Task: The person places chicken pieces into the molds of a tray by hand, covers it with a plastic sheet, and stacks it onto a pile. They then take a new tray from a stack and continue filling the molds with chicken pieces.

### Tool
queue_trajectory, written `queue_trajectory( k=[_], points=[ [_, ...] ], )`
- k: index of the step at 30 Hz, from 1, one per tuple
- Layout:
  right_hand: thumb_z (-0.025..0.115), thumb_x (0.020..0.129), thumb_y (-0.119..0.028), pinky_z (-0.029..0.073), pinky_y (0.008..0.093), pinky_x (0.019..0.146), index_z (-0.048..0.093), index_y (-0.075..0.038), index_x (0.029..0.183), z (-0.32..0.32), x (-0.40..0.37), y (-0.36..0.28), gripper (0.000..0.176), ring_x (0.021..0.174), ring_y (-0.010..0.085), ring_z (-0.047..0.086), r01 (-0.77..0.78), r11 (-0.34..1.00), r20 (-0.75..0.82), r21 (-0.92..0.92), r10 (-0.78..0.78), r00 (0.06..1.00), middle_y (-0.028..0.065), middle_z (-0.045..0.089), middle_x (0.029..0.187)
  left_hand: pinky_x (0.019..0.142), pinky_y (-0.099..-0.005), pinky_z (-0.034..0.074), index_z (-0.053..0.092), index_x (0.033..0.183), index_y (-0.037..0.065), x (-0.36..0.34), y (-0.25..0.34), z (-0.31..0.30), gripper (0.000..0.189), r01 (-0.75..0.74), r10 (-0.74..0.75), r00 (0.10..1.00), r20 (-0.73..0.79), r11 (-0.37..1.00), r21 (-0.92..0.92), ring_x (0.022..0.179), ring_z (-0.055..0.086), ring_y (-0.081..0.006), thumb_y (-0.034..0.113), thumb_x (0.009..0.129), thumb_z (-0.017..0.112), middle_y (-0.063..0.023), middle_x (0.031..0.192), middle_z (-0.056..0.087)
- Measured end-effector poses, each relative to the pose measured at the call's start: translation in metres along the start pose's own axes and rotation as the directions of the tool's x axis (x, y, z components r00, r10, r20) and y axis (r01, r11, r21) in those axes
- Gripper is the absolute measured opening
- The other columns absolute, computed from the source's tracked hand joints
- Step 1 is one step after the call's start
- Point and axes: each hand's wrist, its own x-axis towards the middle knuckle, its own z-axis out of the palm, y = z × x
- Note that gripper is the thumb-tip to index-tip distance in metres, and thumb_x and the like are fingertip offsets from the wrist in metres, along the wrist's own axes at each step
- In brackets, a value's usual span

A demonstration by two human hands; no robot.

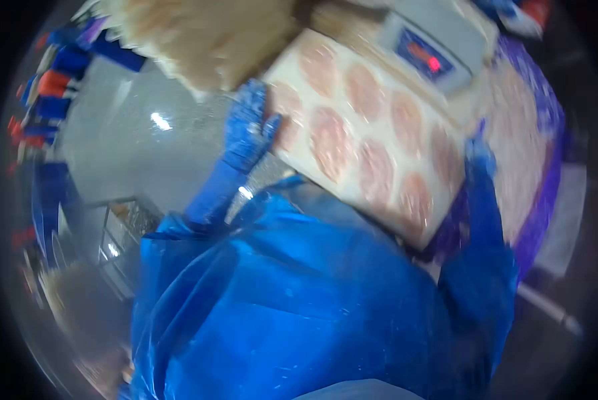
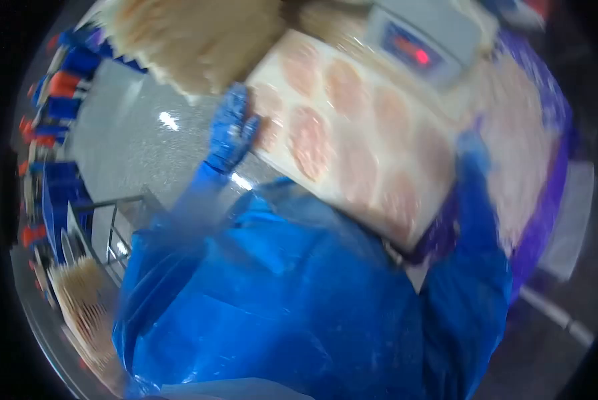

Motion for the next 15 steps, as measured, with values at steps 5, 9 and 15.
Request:
queue_trajectory(
  k=[5,9,15],
  points=[
    [0.047,0.099,-0.012,0.053,0.0415,0.065,0.045,0.005,0.143,0.081,0.018,0.032,0.047,0.076,0.0321,0.065,0.32,0.929,-0.309,0.185,-0.255,0.916,0.0233,0.068,0.096,0.103,-0.0435,0.047,0.05,0.142,0.002,-0.005,-0.009,0.013,0.06,0.333,-0.386,0.922,-0.021,0.822,-0.463,0.117,0.061,-0.0394,0.039,0.095,0.059,-0.0249,0.128,0.062],
    [0.043,0.103,-0.038,0.048,0.0464,0.091,0.031,0.002,0.153,0.011,0.045,0.048,0.065,0.102,0.0355,0.064,-0.253,0.731,0.388,0.634,-0.018,0.922,0.0223,0.068,0.109,0.104,-0.0406,0.047,0.052,0.14,0.001,0.005,-0.007,0.004,0.055,0.474,-0.457,0.878,0.143,0.788,-0.394,0.122,0.06,-0.0362,0.033,0.096,0.06,-0.0241,0.131,0.061],
    [0.042,0.103,-0.04,0.046,0.0459,0.095,0.03,0.002,0.153,0.005,0.02,0.082,0.066,0.107,0.0352,0.061,-0.388,0.476,0.332,0.789,0.201,0.922,0.0222,0.065,0.115,0.104,-0.0372,0.047,0.057,0.136,0.001,0.006,-0.038,0.015,0.05,0.524,-0.436,0.848,0.302,0.607,-0.597,0.118,0.063,-0.0266,0.032,0.097,0.061,-0.0181,0.13,0.064]
  ],
)
